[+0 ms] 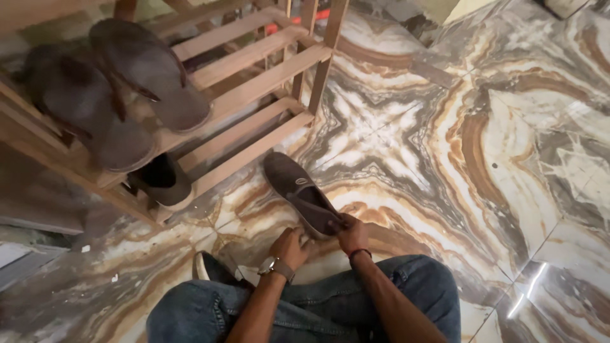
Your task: The person removes shoes and flip-flops from a wooden shoe rack, places them on the floor, and then rearranges them back onto the rack in a neat order.
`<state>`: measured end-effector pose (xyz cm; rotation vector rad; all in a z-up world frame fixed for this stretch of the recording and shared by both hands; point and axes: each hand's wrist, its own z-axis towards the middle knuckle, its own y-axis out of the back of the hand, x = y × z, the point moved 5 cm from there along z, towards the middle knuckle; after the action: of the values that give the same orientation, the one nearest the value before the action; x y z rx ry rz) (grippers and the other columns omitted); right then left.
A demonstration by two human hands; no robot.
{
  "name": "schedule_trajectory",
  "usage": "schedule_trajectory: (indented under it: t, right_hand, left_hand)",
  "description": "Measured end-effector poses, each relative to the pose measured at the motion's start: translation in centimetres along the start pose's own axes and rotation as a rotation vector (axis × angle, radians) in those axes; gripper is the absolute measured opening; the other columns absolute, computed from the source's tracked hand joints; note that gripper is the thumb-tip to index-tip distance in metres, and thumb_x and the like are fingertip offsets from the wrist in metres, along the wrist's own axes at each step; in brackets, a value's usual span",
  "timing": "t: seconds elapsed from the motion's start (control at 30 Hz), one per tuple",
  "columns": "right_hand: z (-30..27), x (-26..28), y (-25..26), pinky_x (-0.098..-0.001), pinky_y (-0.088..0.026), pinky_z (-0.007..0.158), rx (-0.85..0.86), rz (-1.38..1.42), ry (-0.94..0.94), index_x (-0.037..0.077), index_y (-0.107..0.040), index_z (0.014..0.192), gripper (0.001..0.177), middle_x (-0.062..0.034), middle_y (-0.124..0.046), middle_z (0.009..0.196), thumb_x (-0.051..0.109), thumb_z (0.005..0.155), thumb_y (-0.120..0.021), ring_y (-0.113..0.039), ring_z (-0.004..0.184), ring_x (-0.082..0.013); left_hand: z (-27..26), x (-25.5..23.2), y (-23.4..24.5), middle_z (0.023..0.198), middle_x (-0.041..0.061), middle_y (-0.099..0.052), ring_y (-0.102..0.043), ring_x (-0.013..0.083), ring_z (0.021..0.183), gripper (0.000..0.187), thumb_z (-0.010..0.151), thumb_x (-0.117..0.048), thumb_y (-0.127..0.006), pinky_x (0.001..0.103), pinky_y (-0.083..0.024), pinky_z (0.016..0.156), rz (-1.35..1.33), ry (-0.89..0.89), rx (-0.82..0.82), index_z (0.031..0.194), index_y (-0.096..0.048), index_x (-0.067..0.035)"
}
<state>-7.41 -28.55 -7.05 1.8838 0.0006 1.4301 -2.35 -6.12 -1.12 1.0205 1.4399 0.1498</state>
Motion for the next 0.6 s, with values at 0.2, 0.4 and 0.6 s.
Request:
schedule_trajectory:
  t: [0.2,0.4,0.6]
  right_hand:
    - [-3.3,3.5,4.6,-0.0331,-0.059,0.073,-0.065,0.048,0.082,0.002,-0.076,0.113,0.038,-0.0137,-0.082,0.090,0.030,0.087,-0.078,-0.078,0.081,-0.0196]
    - [-5.6,15.1,9.5,-0.0320,-0.055,0.072,-0.341,0.079,0.173,0.002,-0.077,0.114,0.038,-0.0134,-0.080,0.086,0.030,0.088,-0.078,-0.070,0.078,-0.0166]
    - [6.4,28.9,10.1,-0.0371,-0.053,0.065,-0.334,-0.032,0.324,0.005,-0.077,0.113,0.035,-0.0155,-0.077,0.083,0.033,0.091,-0.077,-0.067,0.072,-0.0188]
  left_hand:
    - [-0.4,-0.1,0.8,0.107,0.015,-0.069,-0.070,0.0361,0.093,0.031,0.091,-0.035,-0.069,0.048,-0.056,0.083,0.002,0.084,0.035,0.107,-0.071,-0.008]
    - [-0.1,-0.4,0.3,0.109,0.018,-0.069,-0.067,0.0391,0.099,0.035,0.090,-0.036,-0.069,0.051,-0.054,0.084,-0.002,0.000,-0.026,0.110,-0.067,-0.007]
    - [0.3,-0.4,-0.3,0.113,0.019,-0.068,-0.067,0.0391,0.102,0.039,0.090,-0.037,-0.070,0.049,-0.055,0.086,-0.036,-0.030,0.008,0.115,-0.065,-0.007]
